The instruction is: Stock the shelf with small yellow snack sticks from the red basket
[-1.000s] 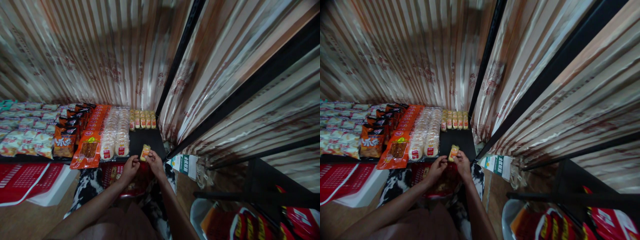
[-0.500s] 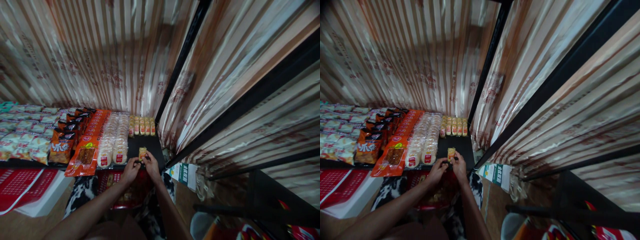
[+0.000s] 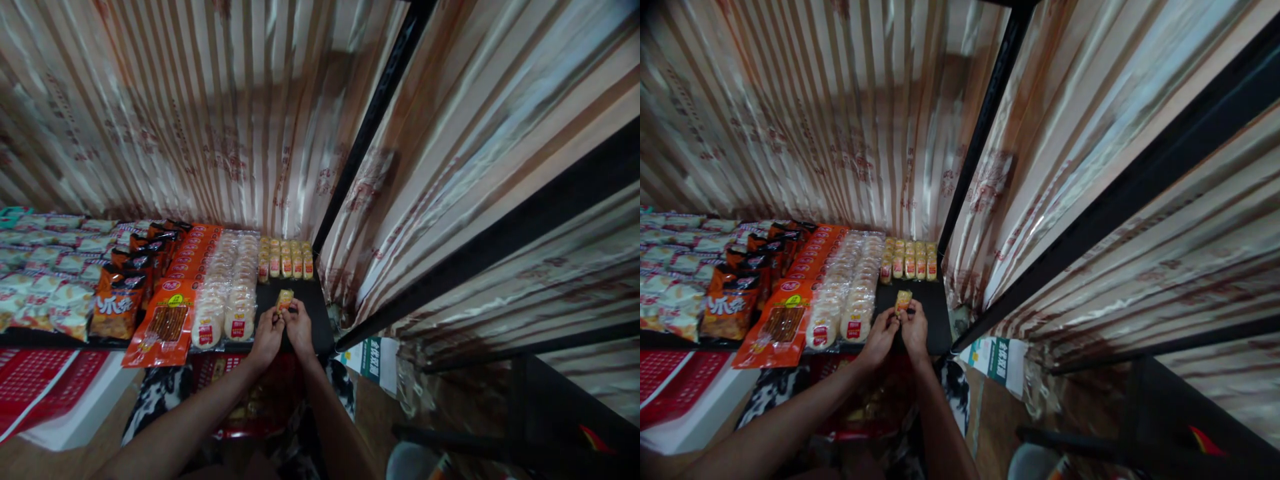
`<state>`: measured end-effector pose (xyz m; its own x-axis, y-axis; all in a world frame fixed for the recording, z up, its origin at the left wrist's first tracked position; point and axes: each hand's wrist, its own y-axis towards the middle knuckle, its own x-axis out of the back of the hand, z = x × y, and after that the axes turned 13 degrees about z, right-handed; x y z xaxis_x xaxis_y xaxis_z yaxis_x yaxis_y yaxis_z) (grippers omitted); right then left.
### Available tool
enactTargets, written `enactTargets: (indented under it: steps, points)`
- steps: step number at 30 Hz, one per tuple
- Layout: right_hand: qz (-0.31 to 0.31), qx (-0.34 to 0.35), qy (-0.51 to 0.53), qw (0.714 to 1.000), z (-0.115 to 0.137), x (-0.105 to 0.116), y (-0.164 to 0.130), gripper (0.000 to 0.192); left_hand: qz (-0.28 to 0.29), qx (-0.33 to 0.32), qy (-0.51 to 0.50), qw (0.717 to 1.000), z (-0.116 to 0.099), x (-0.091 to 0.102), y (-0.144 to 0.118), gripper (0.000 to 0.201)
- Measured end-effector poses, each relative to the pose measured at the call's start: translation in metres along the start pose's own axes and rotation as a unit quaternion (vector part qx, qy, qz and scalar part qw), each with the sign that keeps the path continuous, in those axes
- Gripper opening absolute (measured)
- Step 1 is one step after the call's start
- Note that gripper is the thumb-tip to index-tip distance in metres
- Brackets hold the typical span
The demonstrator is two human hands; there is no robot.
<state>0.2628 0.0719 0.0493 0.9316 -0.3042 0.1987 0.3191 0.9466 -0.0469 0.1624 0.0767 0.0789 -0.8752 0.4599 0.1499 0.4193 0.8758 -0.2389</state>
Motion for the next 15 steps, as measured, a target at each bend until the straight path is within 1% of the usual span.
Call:
enactTargets:
  steps: [4,7,10,15]
  points:
    - [-0.002,-0.007,-0.012,1.0,0.002,-0.005,0.013,0.031,-0.002,-0.01,0.017,1.0,-0.002,-0.002,0.01,0.041]
    - [-0.009,-0.004,-0.031,0.999,-0.001,-0.008,0.022,0.03,-0.007,0.005,0.023,1.0,0.0,-0.005,0.018,0.043]
    - [-0.019,0.004,-0.043,0.999,-0.006,-0.01,0.03,0.029,-0.007,0.017,0.006,1.0,0.003,-0.006,0.025,0.044]
    - [-0.018,0.004,-0.042,0.999,-0.008,-0.011,0.043,0.028,0.003,0.01,-0.027,1.0,-0.001,-0.006,0.033,0.043]
